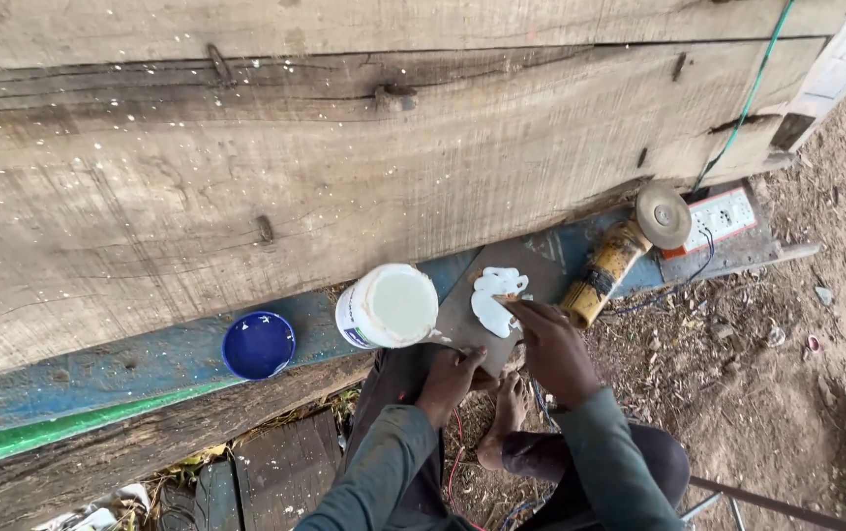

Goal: The person is preparing and applying adhesive to a piece of wood for a woodworking project.

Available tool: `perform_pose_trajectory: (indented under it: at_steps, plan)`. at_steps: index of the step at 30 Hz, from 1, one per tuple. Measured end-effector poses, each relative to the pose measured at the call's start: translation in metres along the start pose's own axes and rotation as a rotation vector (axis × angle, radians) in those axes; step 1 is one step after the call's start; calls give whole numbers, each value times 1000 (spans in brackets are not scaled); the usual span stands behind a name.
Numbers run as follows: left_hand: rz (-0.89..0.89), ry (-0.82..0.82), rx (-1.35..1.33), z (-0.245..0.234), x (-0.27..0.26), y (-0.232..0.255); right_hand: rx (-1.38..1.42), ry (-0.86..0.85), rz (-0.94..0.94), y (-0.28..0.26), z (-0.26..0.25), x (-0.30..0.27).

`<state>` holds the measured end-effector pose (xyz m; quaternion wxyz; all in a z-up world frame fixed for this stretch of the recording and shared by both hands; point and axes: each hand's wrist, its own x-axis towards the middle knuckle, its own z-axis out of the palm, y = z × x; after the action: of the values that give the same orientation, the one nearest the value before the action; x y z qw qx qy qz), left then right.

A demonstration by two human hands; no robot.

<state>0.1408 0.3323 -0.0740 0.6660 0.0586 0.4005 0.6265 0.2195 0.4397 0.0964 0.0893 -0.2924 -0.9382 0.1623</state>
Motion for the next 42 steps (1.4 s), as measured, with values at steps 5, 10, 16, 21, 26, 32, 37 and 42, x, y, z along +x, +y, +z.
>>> perform_pose_trajectory:
  at_steps: [5, 10, 16, 21, 26, 32, 37, 42]
  plan:
    - [131, -57, -37, -1, 1, -9, -64, 23, -113, 1, 18, -3]
    - [166, 3, 46, 4, -5, 4, -78, -28, 34, 17, 2, 10]
    - [186, -36, -30, 0, 8, -13, -114, 38, -83, 20, 12, 30]
    - [209, -63, -84, -7, 19, -31, -108, -35, -5, 12, 15, 20]
    - [148, -44, -63, 2, -1, -3, -100, -31, 145, 40, 1, 31]
    - [145, -1, 24, 5, -3, 3, -71, -27, 110, 24, -4, 66]
    - [162, -5, -6, -1, 3, -10, -108, -38, 120, 26, 17, 66]
    - [186, -20, 85, -7, 11, -19, -73, -89, 102, 36, 12, 52]
